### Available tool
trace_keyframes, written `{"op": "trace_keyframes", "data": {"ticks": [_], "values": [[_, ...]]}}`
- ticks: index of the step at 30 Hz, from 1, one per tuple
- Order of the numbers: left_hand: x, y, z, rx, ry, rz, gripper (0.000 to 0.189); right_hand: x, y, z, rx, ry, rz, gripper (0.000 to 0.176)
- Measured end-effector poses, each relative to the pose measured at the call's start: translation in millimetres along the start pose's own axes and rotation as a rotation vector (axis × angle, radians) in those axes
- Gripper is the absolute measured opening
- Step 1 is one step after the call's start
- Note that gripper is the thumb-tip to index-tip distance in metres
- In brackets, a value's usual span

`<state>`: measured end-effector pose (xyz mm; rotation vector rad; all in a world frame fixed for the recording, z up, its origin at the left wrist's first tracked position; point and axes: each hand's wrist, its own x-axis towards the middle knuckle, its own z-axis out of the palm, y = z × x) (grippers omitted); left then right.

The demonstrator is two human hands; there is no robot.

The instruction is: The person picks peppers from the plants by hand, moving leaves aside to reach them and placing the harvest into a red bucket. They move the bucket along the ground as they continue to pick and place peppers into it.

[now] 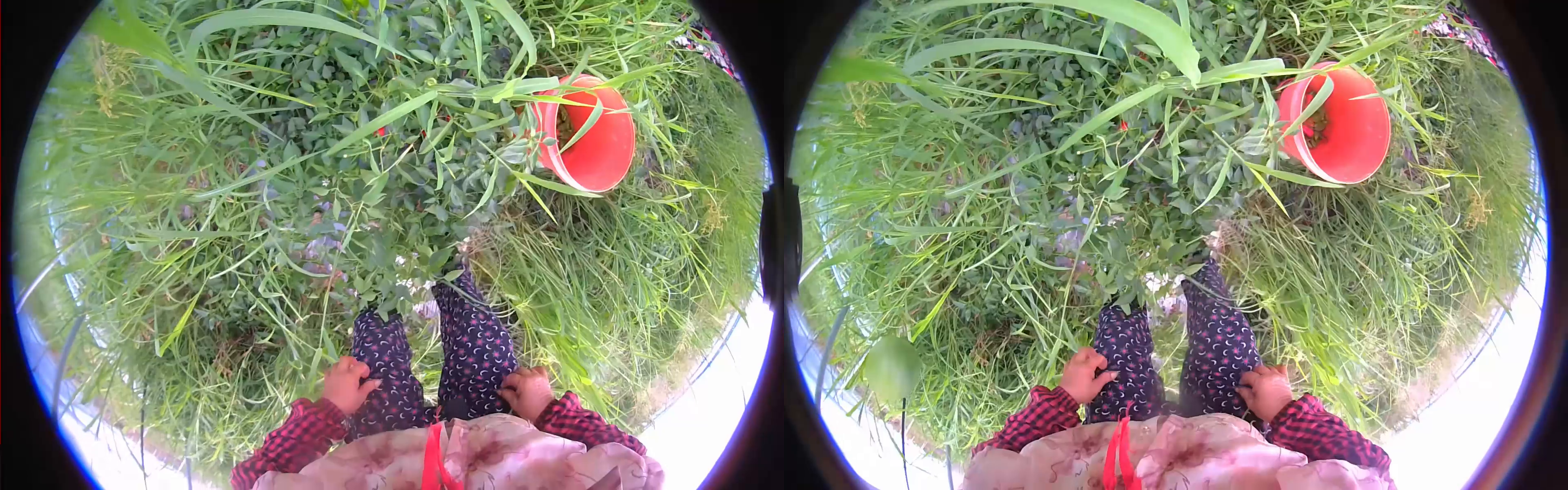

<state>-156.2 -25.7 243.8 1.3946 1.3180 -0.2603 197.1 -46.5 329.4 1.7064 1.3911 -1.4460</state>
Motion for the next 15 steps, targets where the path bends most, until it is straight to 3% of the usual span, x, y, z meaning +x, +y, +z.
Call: {"op": "trace_keyframes", "data": {"ticks": [2, 4, 6, 7, 9, 10, 12, 15], "values": [[4, -7, 12, -0.161, -0.043, -0.103, 0.021, 15, 19, 9, 0.100, 0.000, -0.195, 0.013], [-1, -16, 19, -0.261, -0.210, -0.033, 0.017, 15, 28, 10, 0.259, -0.012, -0.209, 0.011], [-3, 0, 21, -0.173, -0.188, -0.048, 0.016, 11, 36, -3, 0.355, -0.111, -0.053, 0.012], [-3, 14, 18, -0.189, -0.267, -0.098, 0.016, 6, 46, -7, 0.437, -0.358, 0.006, 0.016], [-7, 33, 10, -0.357, -0.517, -0.128, 0.020, -4, 57, -29, 0.477, -0.834, -0.353, 0.023], [-6, 42, 1, -0.351, -0.517, -0.136, 0.020, -6, 60, -35, 0.586, -1.031, -0.418, 0.023], [-5, 72, -25, -0.288, -0.898, 0.056, 0.022, -17, 69, -35, 0.775, -1.180, -0.299, 0.024], [-1, 77, -22, -0.163, -0.818, -0.072, 0.023, -26, 92, -20, 0.982, -1.230, -0.111, 0.025]]}}
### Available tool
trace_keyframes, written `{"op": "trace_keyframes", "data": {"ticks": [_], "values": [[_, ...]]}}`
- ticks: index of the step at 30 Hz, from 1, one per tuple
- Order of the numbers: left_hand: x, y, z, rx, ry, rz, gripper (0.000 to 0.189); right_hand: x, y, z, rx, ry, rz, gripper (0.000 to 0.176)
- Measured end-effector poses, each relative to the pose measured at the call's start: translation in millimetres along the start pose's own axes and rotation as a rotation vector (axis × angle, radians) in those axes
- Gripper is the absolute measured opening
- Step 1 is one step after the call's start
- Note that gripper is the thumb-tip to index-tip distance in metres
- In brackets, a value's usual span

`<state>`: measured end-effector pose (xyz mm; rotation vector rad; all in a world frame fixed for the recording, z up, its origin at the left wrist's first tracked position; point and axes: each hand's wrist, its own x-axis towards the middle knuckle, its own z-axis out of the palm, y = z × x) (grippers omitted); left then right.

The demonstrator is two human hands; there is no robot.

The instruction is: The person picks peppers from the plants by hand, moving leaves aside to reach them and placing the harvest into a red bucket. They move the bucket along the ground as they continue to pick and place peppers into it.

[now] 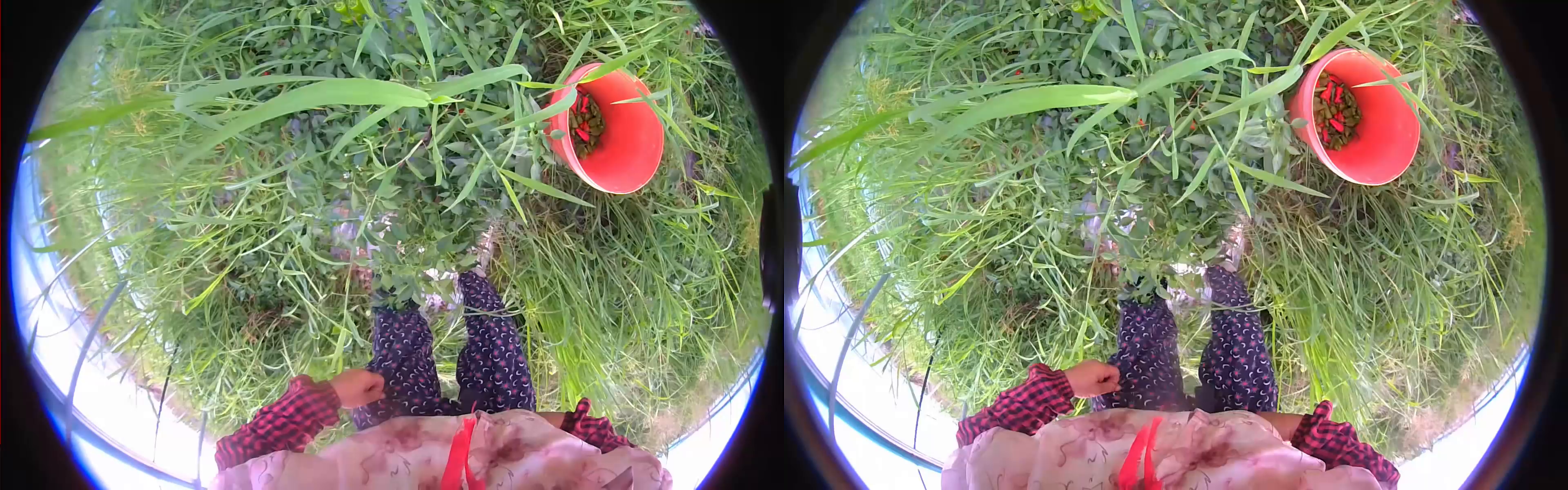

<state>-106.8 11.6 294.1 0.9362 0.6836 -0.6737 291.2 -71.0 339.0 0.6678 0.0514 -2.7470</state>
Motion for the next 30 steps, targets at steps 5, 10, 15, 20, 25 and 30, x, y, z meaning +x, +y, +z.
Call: {"op": "trace_keyframes", "data": {"ticks": [5, 10, 15, 20, 25, 30], "values": [[-23, 2, -3, -0.261, 0.082, -0.284, 0.029, -5, 39, -13, 0.295, 0.012, -0.016, 0.027], [-74, -3, -9, -0.917, 0.202, -0.230, 0.024, -7, 72, -15, 0.489, 0.006, -0.054, 0.029], [-66, 11, -31, -0.981, 0.222, -0.219, 0.026, -2, 90, -5, 0.678, -0.012, -0.110, 0.031], [-43, -39, -18, -0.679, 0.603, -0.433, 0.039, 6, 75, 13, 0.726, 0.027, -0.130, 0.033], [-51, -25, -11, -0.347, 0.640, -0.450, 0.073, 19, 31, 27, 0.536, 0.159, -0.113, 0.031], [-37, -25, -15, -0.886, 0.610, -0.670, 0.087, 32, 10, 37, 0.299, 0.114, -0.111, 0.030]]}}
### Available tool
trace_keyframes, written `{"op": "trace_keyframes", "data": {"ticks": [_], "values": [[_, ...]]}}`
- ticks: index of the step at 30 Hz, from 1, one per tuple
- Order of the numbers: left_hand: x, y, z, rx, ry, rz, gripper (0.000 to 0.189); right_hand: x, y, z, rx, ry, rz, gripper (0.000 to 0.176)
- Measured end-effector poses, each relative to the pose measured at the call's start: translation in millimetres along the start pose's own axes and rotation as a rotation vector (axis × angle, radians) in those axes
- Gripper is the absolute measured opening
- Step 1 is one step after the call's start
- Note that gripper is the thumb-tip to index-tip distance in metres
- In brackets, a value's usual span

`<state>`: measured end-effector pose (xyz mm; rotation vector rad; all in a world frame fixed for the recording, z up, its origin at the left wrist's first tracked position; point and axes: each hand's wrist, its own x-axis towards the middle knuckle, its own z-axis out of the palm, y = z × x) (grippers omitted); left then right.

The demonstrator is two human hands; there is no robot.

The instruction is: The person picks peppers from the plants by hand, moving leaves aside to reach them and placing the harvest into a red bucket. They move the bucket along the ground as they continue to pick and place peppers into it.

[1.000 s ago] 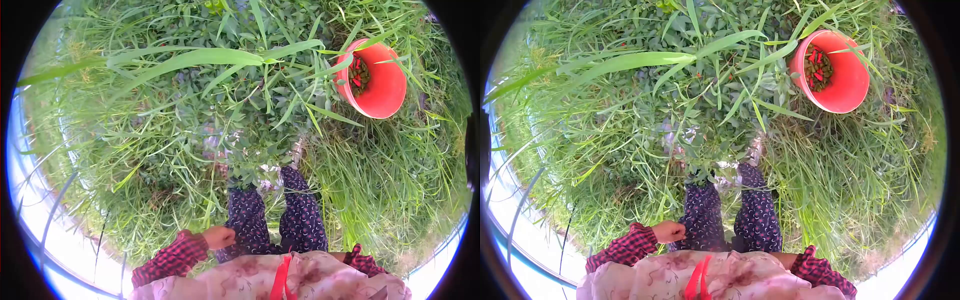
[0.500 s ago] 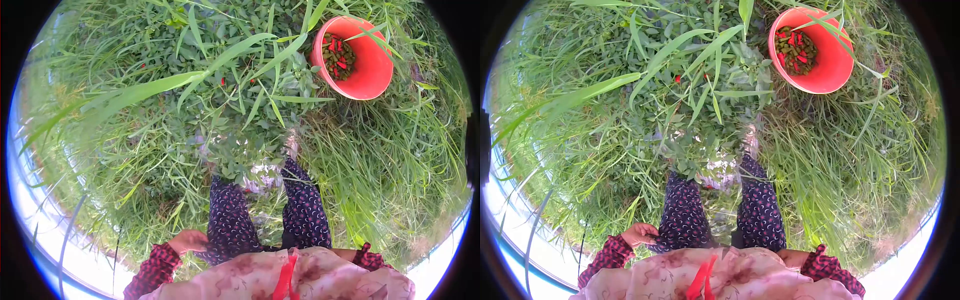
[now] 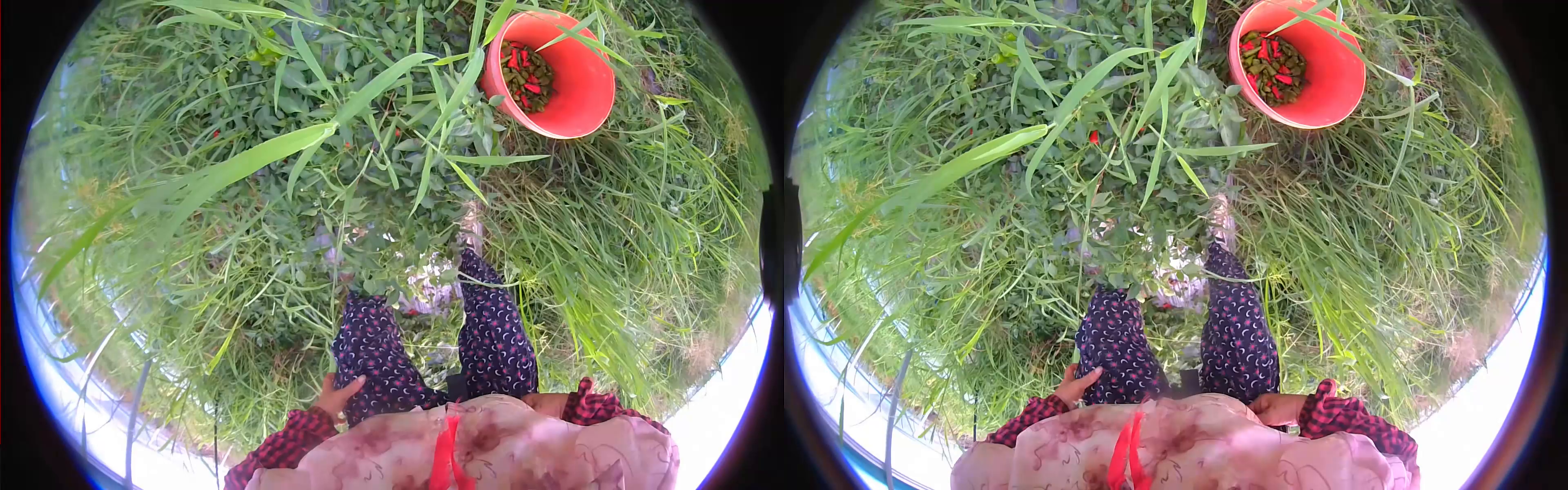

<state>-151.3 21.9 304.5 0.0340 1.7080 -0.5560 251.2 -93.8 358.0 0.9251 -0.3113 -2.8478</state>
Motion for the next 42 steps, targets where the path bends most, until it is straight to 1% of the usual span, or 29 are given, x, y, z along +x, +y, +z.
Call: {"op": "trace_keyframes", "data": {"ticks": [1, 2, 3, 4, 5, 6, 7, 9, 10, 11, 12, 13, 14, 15, 17, 18, 19, 20, 21, 23, 24, 26, 33, 34, 36, 37, 39, 41, 42], "values": [[5, -2, 0, -0.037, 0.009, 0.060, 0.087, 1, 1, 5, -0.140, 0.018, -0.029, 0.031], [9, -2, -3, -0.043, 0.017, 0.060, 0.081, -2, 1, 9, -0.134, 0.027, -0.035, 0.031], [6, 5, -4, -0.034, 0.010, 0.064, 0.081, -9, -6, 17, -0.218, 0.059, -0.056, 0.032], [0, 15, -7, 0.036, -0.024, -0.021, 0.081, -11, -10, 23, -0.301, 0.091, -0.077, 0.034], [-4, 23, -11, 0.108, -0.055, -0.106, 0.080, -9, -10, 27, -0.294, 0.100, -0.084, 0.034], [5, 16, -21, 0.072, -0.147, -0.091, 0.088, -5, -8, 30, -0.309, 0.093, -0.084, 0.036], [2, 17, -30, 0.089, -0.152, -0.086, 0.088, 5, 5, 29, -0.334, 0.099, -0.141, 0.038], [-18, 25, -39, 0.409, -0.355, 0.206, 0.095, 21, 20, 31, -0.385, 0.114, -0.255, 0.042], [-26, 16, -40, 0.461, -0.434, 0.510, 0.090, 38, 49, 21, -0.443, 0.093, -0.218, 0.041], [-22, -2, -50, 0.469, -0.434, 0.508, 0.090, 46, 60, 17, -0.502, 0.069, -0.180, 0.040], [-9, -25, -66, 0.839, -0.375, 0.742, 0.084, 37, 42, 20, -0.502, 0.068, -0.185, 0.040], [-3, -45, -70, 1.031, -0.339, 0.851, 0.081, 28, 31, 17, -0.334, 0.046, -0.230, 0.038], [3, -65, -75, 1.217, -0.287, 0.966, 0.078, 29, 33, 11, -0.252, 0.033, -0.256, 0.037], [2, -77, -70, 1.164, -0.233, 0.865, 0.077, 30, 36, 6, -0.170, 0.019, -0.282, 0.036], [1, -92, -50, 0.815, -0.100, 0.547, 0.074, 55, 76, -18, 0.040, -0.255, -0.103, 0.034], [-2, -99, -36, 0.597, -0.014, 0.414, 0.073, 38, 71, -13, 0.117, -0.140, -0.147, 0.033], [-4, -105, -23, 0.424, 0.068, 0.334, 0.071, 37, 79, -18, 0.114, -0.144, -0.147, 0.033], [-8, -109, -13, 0.305, 0.121, 0.307, 0.070, 36, 97, -26, 0.120, -0.154, -0.140, 0.032], [-11, -112, -5, 0.195, 0.166, 0.290, 0.069, 36, 110, -36, 0.125, -0.158, -0.138, 0.030], [-13, -117, 6, 0.038, 0.235, 0.273, 0.066, 30, 110, -48, 0.134, -0.156, -0.139, 0.029], [-10, -115, 9, -0.033, 0.269, 0.267, 0.065, 20, 92, -50, 0.146, -0.262, -0.135, 0.028], [-4, -109, 10, -0.132, 0.327, 0.261, 0.062, 17, 70, -57, 0.126, -0.301, -0.153, 0.027], [44, -66, -5, -0.303, 0.416, 0.276, 0.053, 49, -21, -74, -0.204, -0.320, -0.328, 0.025], [51, -62, -7, -0.327, 0.425, 0.280, 0.051, 58, -30, -72, -0.290, -0.300, -0.366, 0.025], [64, -47, -11, -0.361, 0.440, 0.301, 0.049, 67, -69, -83, -0.437, -0.239, -0.429, 0.025], [71, -41, -13, -0.383, 0.436, 0.307, 0.047, 72, -92, -91, -0.481, -0.196, -0.410, 0.024], [86, -23, -10, -0.391, 0.433, 0.322, 0.045, 78, -138, -103, -0.414, -0.152, -0.235, 0.024], [99, -6, -11, -0.399, 0.433, 0.336, 0.042, 108, -149, -115, -0.369, -0.036, -0.387, 0.024], [106, 1, -12, -0.397, 0.431, 0.343, 0.041, 124, -152, -117, -0.433, 0.107, -0.584, 0.025]]}}
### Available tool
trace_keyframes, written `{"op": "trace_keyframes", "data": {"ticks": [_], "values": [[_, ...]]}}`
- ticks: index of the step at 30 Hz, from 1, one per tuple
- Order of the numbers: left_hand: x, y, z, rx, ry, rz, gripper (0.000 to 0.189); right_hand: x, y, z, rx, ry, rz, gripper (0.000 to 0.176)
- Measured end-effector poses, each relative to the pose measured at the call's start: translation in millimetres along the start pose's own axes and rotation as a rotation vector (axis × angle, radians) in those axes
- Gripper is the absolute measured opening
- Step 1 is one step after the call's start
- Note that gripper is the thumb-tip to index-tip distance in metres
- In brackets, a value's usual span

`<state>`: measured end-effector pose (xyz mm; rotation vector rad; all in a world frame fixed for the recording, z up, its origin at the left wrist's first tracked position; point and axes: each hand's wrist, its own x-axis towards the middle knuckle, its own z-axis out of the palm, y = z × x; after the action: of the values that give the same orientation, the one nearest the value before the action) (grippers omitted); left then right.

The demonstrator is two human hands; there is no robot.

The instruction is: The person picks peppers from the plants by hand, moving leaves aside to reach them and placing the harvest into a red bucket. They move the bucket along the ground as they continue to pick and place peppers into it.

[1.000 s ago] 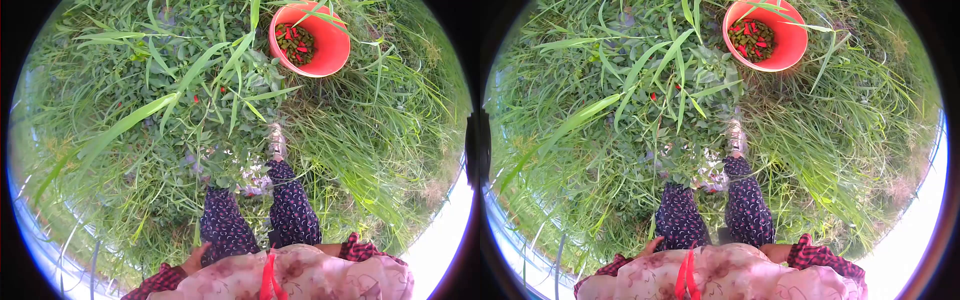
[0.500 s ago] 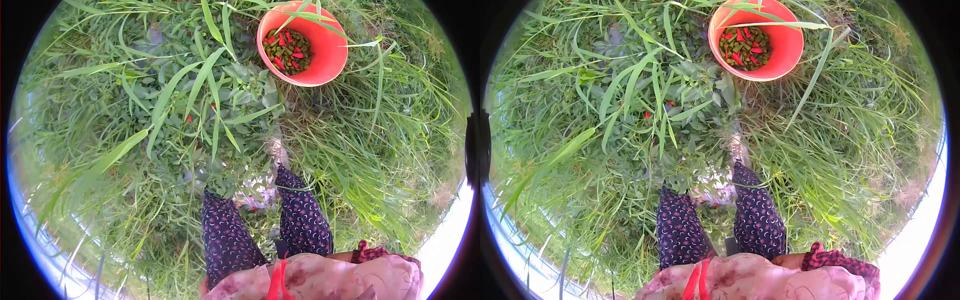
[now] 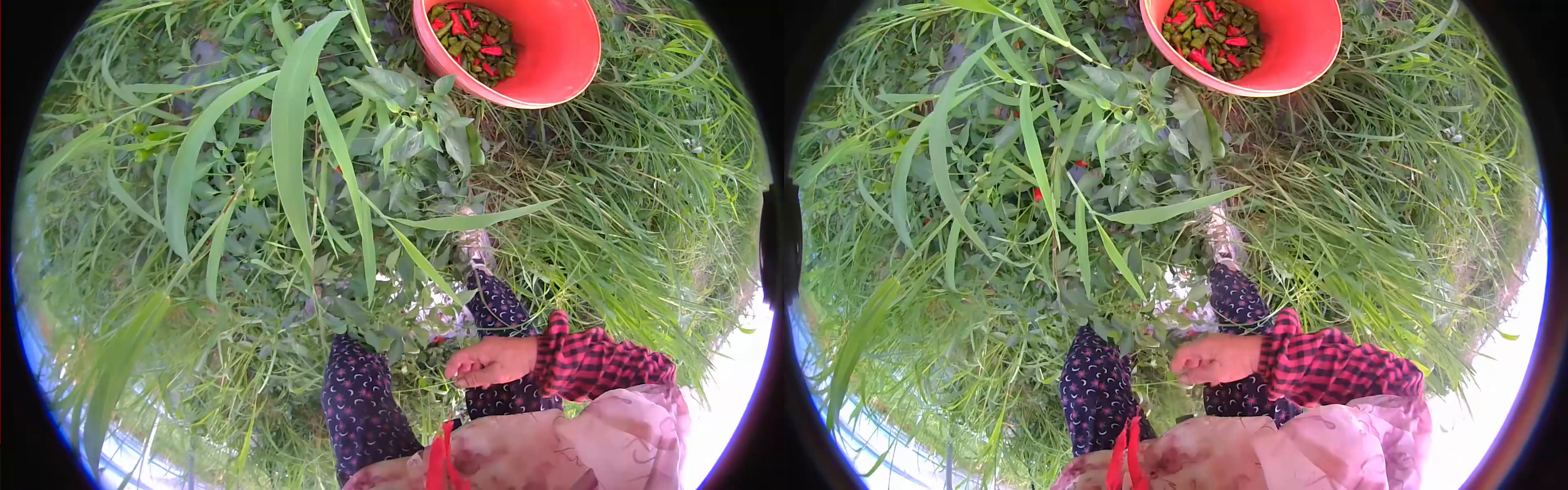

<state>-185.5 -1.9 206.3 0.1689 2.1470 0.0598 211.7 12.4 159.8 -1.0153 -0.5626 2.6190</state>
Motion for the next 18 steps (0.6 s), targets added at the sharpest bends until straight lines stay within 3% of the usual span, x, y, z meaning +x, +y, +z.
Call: {"op": "trace_keyframes", "data": {"ticks": [1, 3, 6, 9, 14, 15, 18], "values": [[6, 4, 4, -0.009, -0.002, 0.009, 0.040, 10, 3, 1, -0.105, 0.159, -0.167, 0.026], [16, 11, 11, -0.015, -0.009, 0.023, 0.038, 14, 6, 2, -0.154, 0.254, -0.149, 0.024], [26, 19, 12, -0.007, -0.013, 0.044, 0.034, 16, 17, 12, 0.151, 0.432, -0.208, 0.018], [32, 23, 15, 0.007, -0.019, 0.060, 0.031, 16, 15, 3, 0.095, 0.522, -0.274, 0.019], [38, 23, 7, 0.015, 0.025, 0.104, 0.027, 52, -19, -56, -0.011, 0.300, -0.297, 0.022], [37, 26, 4, 0.033, 0.035, 0.118, 0.026, 66, -11, -72, -0.083, 0.326, -0.378, 0.024], [27, 35, -23, 0.107, 0.075, 0.163, 0.025, 73, -14, -119, 0.134, 0.351, -0.202, 0.020]]}}
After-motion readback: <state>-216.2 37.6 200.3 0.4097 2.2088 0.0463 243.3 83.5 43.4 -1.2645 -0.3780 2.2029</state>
